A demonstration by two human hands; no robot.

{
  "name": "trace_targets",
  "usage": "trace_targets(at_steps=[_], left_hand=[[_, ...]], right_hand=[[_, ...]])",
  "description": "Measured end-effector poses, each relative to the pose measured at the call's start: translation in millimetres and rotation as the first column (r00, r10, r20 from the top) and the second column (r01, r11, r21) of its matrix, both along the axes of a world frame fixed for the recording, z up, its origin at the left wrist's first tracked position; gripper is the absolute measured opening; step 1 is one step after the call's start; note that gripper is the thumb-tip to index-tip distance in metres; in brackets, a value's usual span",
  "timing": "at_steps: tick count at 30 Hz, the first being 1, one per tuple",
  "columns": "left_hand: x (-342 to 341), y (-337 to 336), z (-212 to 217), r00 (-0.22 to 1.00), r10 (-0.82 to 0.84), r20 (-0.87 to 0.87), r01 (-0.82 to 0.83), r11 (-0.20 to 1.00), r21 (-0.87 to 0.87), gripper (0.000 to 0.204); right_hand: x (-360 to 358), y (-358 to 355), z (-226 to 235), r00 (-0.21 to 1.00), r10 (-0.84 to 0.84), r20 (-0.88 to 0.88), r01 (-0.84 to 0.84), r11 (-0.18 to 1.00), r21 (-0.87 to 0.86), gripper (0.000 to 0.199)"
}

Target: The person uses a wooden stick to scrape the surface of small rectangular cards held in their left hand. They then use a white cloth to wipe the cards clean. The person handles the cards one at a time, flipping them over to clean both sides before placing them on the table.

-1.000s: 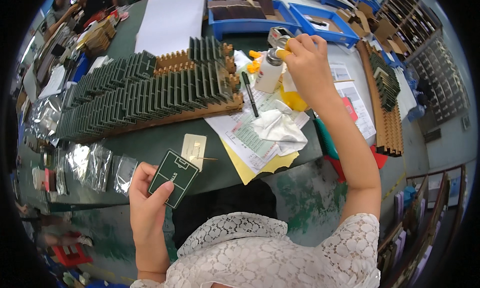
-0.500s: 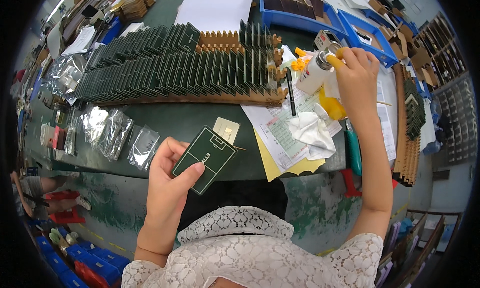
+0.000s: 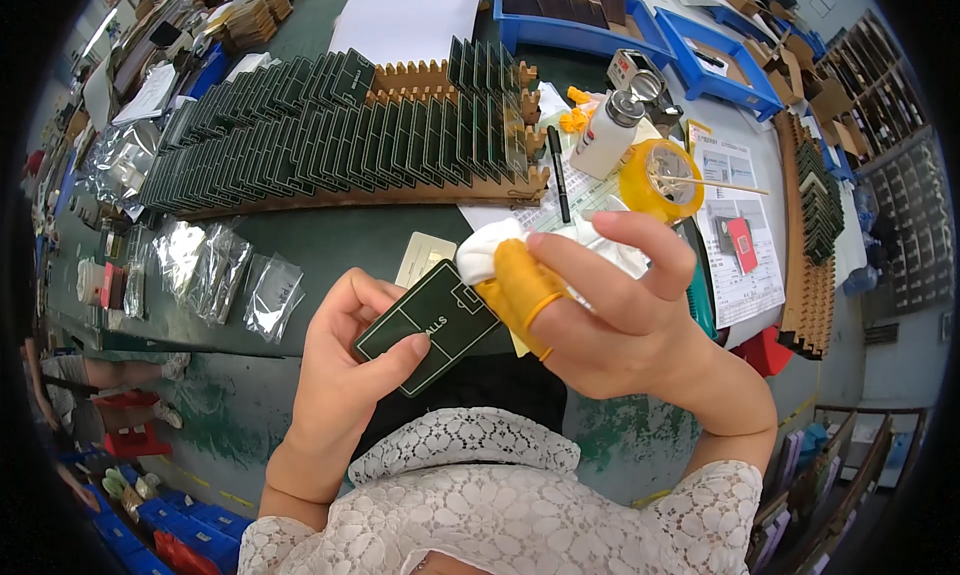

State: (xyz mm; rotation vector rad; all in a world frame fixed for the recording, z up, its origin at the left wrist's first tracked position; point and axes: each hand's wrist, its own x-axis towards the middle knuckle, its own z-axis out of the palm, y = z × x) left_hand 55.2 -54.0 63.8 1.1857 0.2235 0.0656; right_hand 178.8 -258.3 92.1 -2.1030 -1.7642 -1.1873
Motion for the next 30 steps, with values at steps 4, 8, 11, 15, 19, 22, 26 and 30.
trace_targets(at_steps=[4, 8, 11, 15, 19, 22, 26, 30], left_hand=[[-1, -1, 1, 1.0, 0.006, -0.001, -0.006, 1.0, 0.013, 0.025], [-3, 0, 1, 1.0, 0.009, 0.005, -0.01, 1.0, 0.01, 0.024], [-5, 1, 2, 1.0, 0.014, 0.007, -0.014, 1.0, 0.001, 0.024], [-7, 3, 0, 0.999, 0.034, 0.016, -0.034, 0.999, -0.015, 0.023], [-7, 5, -2, 0.997, 0.062, 0.035, -0.062, 0.998, -0.015, 0.022], [-7, 8, -4, 0.996, 0.084, 0.04, -0.083, 0.996, -0.016, 0.021], [-6, 12, -3, 0.991, 0.131, 0.017, -0.131, 0.991, -0.014, 0.021], [-2, 14, -2, 0.983, 0.184, 0.012, -0.184, 0.982, -0.03, 0.021]], right_hand=[[-3, 1, -6, 0.998, 0.035, -0.048, -0.036, 0.999, -0.014, 0.016], [-3, 9, -5, 0.998, 0.065, -0.026, -0.067, 0.996, -0.065, 0.015], [-4, 11, -6, 0.998, 0.064, -0.022, -0.066, 0.995, -0.076, 0.015], [-8, 7, -9, 0.997, 0.045, -0.062, -0.05, 0.995, -0.082, 0.022], [-8, 3, -9, 0.998, 0.041, -0.045, -0.046, 0.995, -0.093, 0.016], [-12, 2, -9, 0.998, 0.033, -0.05, -0.039, 0.992, -0.122, 0.017], [-14, -2, -10, 0.998, 0.045, -0.036, -0.05, 0.987, -0.151, 0.017], [-17, -9, -9, 0.997, 0.043, -0.06, -0.051, 0.989, -0.138, 0.017]])
